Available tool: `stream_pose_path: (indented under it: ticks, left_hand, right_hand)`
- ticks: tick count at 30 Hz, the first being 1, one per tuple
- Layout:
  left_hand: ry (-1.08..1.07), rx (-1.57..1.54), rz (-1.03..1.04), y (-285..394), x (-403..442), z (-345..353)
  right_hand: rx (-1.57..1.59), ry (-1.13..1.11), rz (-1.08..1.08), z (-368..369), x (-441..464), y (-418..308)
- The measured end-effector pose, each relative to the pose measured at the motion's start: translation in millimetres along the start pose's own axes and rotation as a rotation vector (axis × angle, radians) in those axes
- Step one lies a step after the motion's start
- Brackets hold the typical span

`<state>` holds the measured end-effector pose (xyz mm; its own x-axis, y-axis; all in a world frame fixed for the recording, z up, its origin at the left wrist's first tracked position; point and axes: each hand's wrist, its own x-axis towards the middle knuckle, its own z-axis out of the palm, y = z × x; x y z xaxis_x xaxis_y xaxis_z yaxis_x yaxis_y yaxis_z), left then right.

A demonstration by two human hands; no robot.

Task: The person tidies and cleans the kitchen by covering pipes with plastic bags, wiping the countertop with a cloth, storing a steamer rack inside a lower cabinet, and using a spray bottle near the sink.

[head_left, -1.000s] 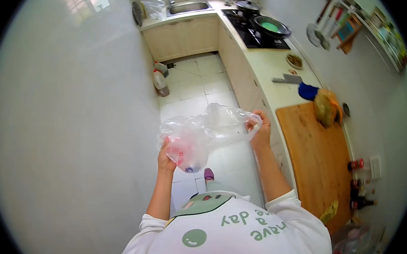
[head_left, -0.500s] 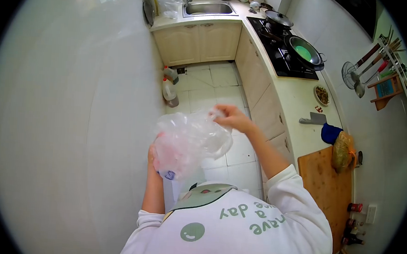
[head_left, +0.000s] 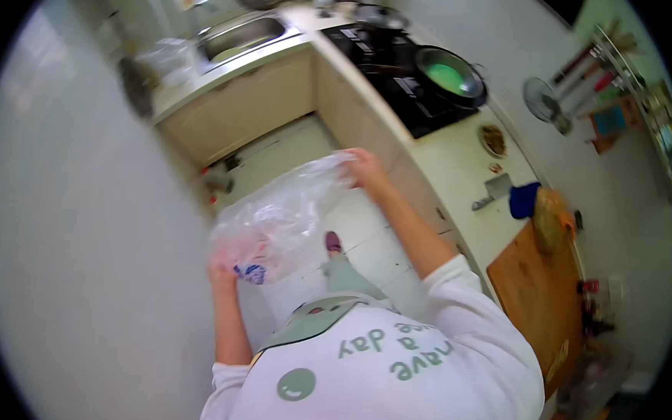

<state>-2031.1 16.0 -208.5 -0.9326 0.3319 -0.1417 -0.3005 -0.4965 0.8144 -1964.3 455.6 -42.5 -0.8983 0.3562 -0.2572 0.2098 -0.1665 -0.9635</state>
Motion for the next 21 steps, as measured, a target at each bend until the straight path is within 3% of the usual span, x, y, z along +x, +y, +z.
stream_pose_path:
  ticks: [2, 3, 4, 5, 6, 8, 10, 11, 13, 16, 19, 21]
  left_hand:
    - [-0.045, -0.218, -0.043, 36, 31, 55]
    - [0.074, -0.210, -0.054, 51, 42, 94]
    - [0.202, -0.195, -0.049, 57, 45, 119]
    - [0.179, -0.189, -0.058, 56, 61, 129]
    - [0.247, -0.204, -0.039, 60, 86, 135]
    - [0.309, -0.205, -0.019, 76, 130, 121]
    - [0.131, -0.089, 0.185, 100, 197, 83]
    - [0.140, -0.086, 0.196, 117, 225, 94]
    - [0.412, -0.096, 0.234, 167, 243, 114]
    - [0.547, -0.047, 0.275, 181, 281, 79]
    - [0.540, 0.103, 0.374, 201, 310, 119]
    - [0.554, 0.122, 0.396, 213, 354, 145]
  right_hand:
    - [-0.043, -0.024, 0.066, 11, 23, 12]
    - [-0.119, -0.005, 0.154, 16, 40, 13]
    - [0.047, -0.113, 0.135, 18, 56, 40]
    - [0.212, -0.234, 0.106, 14, 81, 68]
    - [0.220, -0.220, 0.094, 13, 112, 76]
    - [0.492, -0.269, 0.260, 11, 166, 77]
    - [0.485, -0.268, 0.191, 2, 221, 38]
    - [0.460, -0.285, 0.132, -4, 247, 14]
    - [0.290, -0.436, 0.095, -22, 286, -23]
    - [0.199, -0.477, 0.023, -25, 340, -45]
    - [0.117, -0.400, -0.180, -5, 387, -73]
    - [-0.116, -0.569, -0.318, 29, 401, -143]
